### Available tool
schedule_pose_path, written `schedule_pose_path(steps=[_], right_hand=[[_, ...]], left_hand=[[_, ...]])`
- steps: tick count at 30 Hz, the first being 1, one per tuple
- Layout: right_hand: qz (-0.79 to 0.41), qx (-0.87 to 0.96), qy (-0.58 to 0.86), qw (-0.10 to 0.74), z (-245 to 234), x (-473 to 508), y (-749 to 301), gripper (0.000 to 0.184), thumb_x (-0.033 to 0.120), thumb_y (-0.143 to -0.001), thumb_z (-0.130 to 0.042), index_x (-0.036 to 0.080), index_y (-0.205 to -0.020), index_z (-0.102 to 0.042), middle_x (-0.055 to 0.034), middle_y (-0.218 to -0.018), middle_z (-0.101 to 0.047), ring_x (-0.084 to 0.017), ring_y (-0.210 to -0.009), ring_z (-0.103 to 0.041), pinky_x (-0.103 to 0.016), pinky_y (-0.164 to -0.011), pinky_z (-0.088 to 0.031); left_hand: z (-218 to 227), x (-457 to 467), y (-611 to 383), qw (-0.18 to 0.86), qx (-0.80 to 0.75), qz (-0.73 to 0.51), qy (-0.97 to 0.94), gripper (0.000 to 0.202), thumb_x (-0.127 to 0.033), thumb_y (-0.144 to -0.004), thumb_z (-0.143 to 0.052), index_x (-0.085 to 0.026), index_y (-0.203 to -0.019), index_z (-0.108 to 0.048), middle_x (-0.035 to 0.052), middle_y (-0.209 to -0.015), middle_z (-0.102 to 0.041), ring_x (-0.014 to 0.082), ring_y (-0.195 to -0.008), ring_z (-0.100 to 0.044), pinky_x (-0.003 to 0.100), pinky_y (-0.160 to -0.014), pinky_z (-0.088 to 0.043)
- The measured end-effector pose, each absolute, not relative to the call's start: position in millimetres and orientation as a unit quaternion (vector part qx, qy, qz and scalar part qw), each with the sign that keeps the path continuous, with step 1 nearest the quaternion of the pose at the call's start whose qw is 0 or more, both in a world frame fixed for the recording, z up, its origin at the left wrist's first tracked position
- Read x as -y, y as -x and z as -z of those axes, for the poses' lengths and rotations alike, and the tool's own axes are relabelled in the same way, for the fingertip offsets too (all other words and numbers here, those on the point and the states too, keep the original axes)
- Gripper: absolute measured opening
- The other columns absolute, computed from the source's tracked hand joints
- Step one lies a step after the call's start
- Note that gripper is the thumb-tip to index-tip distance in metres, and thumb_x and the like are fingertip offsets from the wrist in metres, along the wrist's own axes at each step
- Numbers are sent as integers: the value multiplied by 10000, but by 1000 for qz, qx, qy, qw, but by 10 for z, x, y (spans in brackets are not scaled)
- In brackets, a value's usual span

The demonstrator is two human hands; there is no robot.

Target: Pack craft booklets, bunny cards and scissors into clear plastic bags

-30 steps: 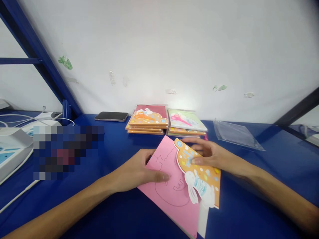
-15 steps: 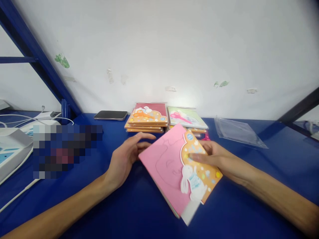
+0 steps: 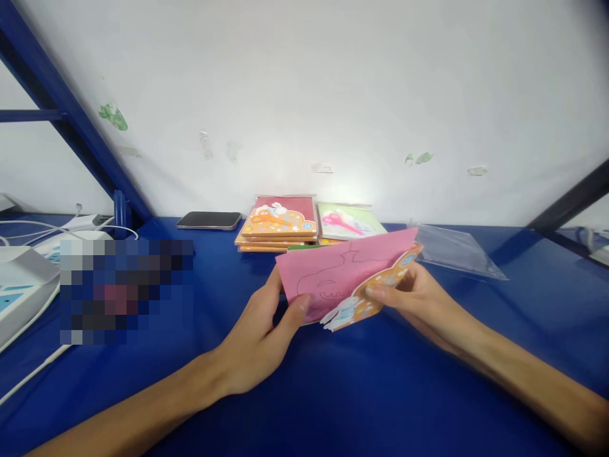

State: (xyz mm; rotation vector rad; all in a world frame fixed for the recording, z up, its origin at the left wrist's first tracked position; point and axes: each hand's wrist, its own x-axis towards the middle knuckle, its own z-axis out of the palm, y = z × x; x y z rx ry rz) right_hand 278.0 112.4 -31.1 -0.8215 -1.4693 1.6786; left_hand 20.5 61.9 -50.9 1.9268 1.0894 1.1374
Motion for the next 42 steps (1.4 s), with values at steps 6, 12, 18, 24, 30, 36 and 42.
schedule_pose_path(steps=[6,12,18,24,30,36,42], right_hand=[[-629,609,330,353,331,-1107,-2755,190,346,-819,-844,212,-945,-796,-57,-946,-822,-218,-834,-785,-322,-784,-641],[-625,569,351,403,416,-1074,-2673,243,306,-808,-858,268,-1041,-800,-33,-1021,-819,-247,-916,-785,-376,-876,-636],[-607,551,375,433,360,-975,-2583,249,332,-777,-882,250,-999,-805,-53,-1097,-809,-279,-942,-781,-402,-882,-639],[-572,568,388,447,312,-940,-2608,275,338,-736,-910,318,-988,-803,-5,-1066,-816,-271,-994,-776,-359,-889,-642],[-579,595,382,406,324,-969,-2632,293,368,-745,-900,285,-1008,-802,-19,-1049,-819,-262,-971,-783,-351,-866,-649],[-592,602,376,382,257,-984,-2643,229,439,-749,-882,273,-891,-813,-46,-940,-827,-293,-876,-794,-405,-837,-657],[-584,602,365,405,282,-959,-2620,277,405,-765,-880,287,-1000,-794,-32,-1014,-821,-285,-913,-789,-392,-834,-658]], left_hand=[[457,-613,-235,282,-398,-392,-780,399,-317,-1043,-512,-280,-1437,-470,75,-1431,-585,282,-1334,-533,446,-1132,-453],[419,-563,-275,330,-384,-391,-768,407,-317,-1042,-505,-299,-1443,-437,62,-1418,-595,255,-1230,-612,416,-1012,-553],[457,-543,-287,343,-388,-400,-756,507,-314,-1024,-565,-310,-1486,-356,41,-1494,-551,255,-1434,-465,400,-1112,-492],[523,-569,-323,340,-419,-466,-701,284,-282,-997,-635,-267,-1280,-616,8,-1292,-715,206,-1180,-676,336,-988,-566],[599,-550,-282,374,-438,-455,-679,262,-357,-1014,-601,-260,-1236,-700,19,-1221,-760,224,-1121,-717,364,-980,-583],[577,-578,-283,349,-467,-468,-664,203,-397,-969,-662,-247,-1063,-762,13,-1064,-800,245,-1004,-744,383,-914,-595],[434,-573,-332,314,-463,-489,-669,228,-388,-924,-726,-243,-1095,-765,19,-1093,-793,251,-1001,-734,384,-903,-592]])
